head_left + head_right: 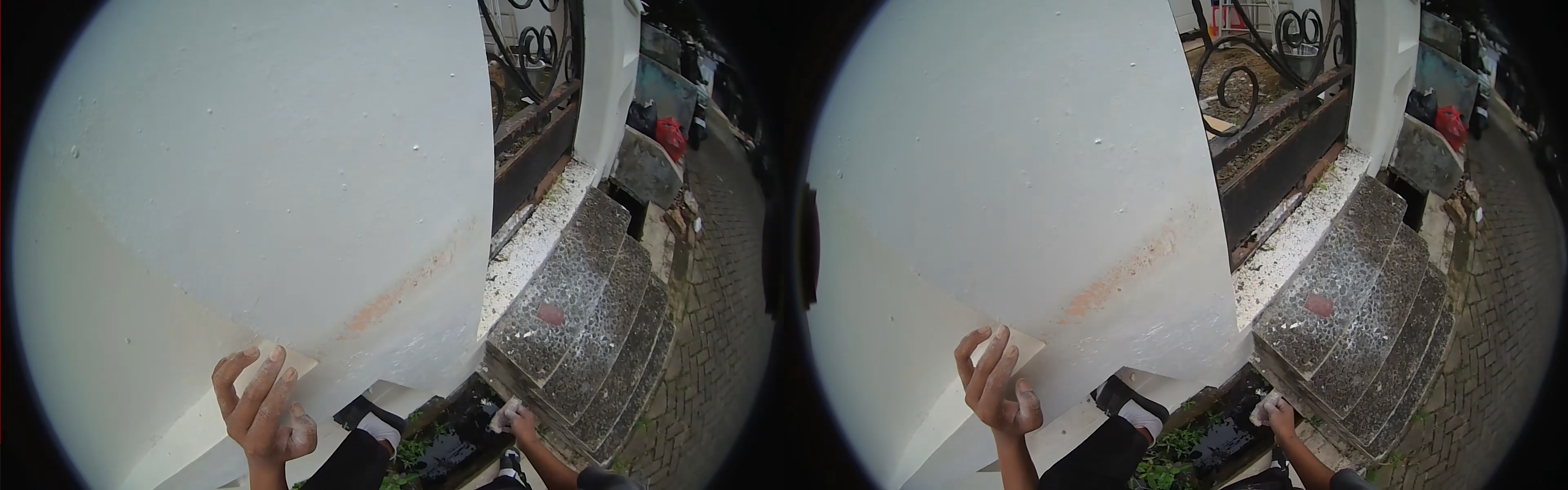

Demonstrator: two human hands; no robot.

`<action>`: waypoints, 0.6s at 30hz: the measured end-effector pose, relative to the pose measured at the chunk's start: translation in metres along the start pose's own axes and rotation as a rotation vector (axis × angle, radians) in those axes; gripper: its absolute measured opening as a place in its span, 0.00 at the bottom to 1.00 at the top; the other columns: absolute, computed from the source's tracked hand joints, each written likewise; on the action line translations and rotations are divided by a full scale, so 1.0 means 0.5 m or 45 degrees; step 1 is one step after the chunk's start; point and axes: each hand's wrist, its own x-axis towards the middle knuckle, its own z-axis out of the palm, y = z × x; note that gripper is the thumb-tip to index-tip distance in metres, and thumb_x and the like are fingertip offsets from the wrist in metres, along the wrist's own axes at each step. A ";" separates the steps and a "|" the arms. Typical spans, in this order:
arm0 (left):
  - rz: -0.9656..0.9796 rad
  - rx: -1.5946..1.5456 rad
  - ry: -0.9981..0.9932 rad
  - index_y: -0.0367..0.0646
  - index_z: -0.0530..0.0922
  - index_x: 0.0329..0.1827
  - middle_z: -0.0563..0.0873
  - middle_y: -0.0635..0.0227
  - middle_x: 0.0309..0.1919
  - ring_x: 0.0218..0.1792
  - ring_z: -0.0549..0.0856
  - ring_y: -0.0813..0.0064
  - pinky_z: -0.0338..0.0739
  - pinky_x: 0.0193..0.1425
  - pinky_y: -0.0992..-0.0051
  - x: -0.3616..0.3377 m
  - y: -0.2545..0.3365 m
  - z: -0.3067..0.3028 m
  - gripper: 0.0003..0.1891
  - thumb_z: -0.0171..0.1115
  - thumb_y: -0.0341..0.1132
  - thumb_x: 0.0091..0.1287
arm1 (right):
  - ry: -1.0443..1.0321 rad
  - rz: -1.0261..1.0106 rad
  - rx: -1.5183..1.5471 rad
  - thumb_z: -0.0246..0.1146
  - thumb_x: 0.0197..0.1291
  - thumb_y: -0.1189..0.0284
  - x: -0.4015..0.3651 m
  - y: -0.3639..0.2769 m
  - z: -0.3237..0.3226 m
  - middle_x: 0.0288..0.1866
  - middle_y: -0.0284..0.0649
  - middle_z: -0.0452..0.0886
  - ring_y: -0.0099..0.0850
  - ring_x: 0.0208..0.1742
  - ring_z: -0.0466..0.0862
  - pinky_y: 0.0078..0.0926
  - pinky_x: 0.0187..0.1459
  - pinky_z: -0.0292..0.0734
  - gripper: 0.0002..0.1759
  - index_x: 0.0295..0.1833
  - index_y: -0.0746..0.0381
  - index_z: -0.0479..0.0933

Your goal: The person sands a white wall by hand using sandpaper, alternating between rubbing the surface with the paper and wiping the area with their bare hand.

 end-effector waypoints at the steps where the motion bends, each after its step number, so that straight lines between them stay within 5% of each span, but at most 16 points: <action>1: 0.021 0.022 -0.026 0.39 0.81 0.41 0.85 0.54 0.44 0.49 0.79 0.48 0.72 0.51 0.52 -0.001 0.001 -0.003 0.17 0.52 0.34 0.50 | 0.000 0.023 0.006 0.54 0.59 0.76 -0.001 -0.003 0.007 0.32 0.36 0.81 0.28 0.32 0.82 0.29 0.33 0.81 0.07 0.39 0.61 0.77; 11: 0.160 0.305 -0.074 0.39 0.78 0.46 0.80 0.47 0.53 0.56 0.73 0.42 0.68 0.57 0.45 -0.035 -0.008 -0.008 0.20 0.51 0.34 0.49 | -0.105 -0.066 0.086 0.55 0.62 0.75 0.007 -0.028 0.055 0.31 0.35 0.81 0.25 0.30 0.82 0.26 0.32 0.80 0.06 0.40 0.62 0.78; 14: 0.298 0.508 -0.067 0.42 0.78 0.49 0.75 0.49 0.60 0.63 0.68 0.41 0.60 0.65 0.41 -0.041 -0.001 0.005 0.21 0.52 0.35 0.49 | -0.106 -0.138 0.074 0.55 0.62 0.74 0.007 -0.038 0.047 0.32 0.34 0.81 0.25 0.31 0.82 0.25 0.34 0.79 0.06 0.40 0.60 0.77; 18: 0.360 0.705 -0.226 0.56 0.75 0.61 0.69 0.64 0.66 0.70 0.61 0.54 0.32 0.72 0.37 -0.010 0.041 0.056 0.27 0.56 0.42 0.54 | -0.098 -0.147 0.105 0.55 0.62 0.75 -0.006 -0.059 0.017 0.32 0.33 0.81 0.24 0.31 0.82 0.24 0.33 0.78 0.05 0.39 0.60 0.77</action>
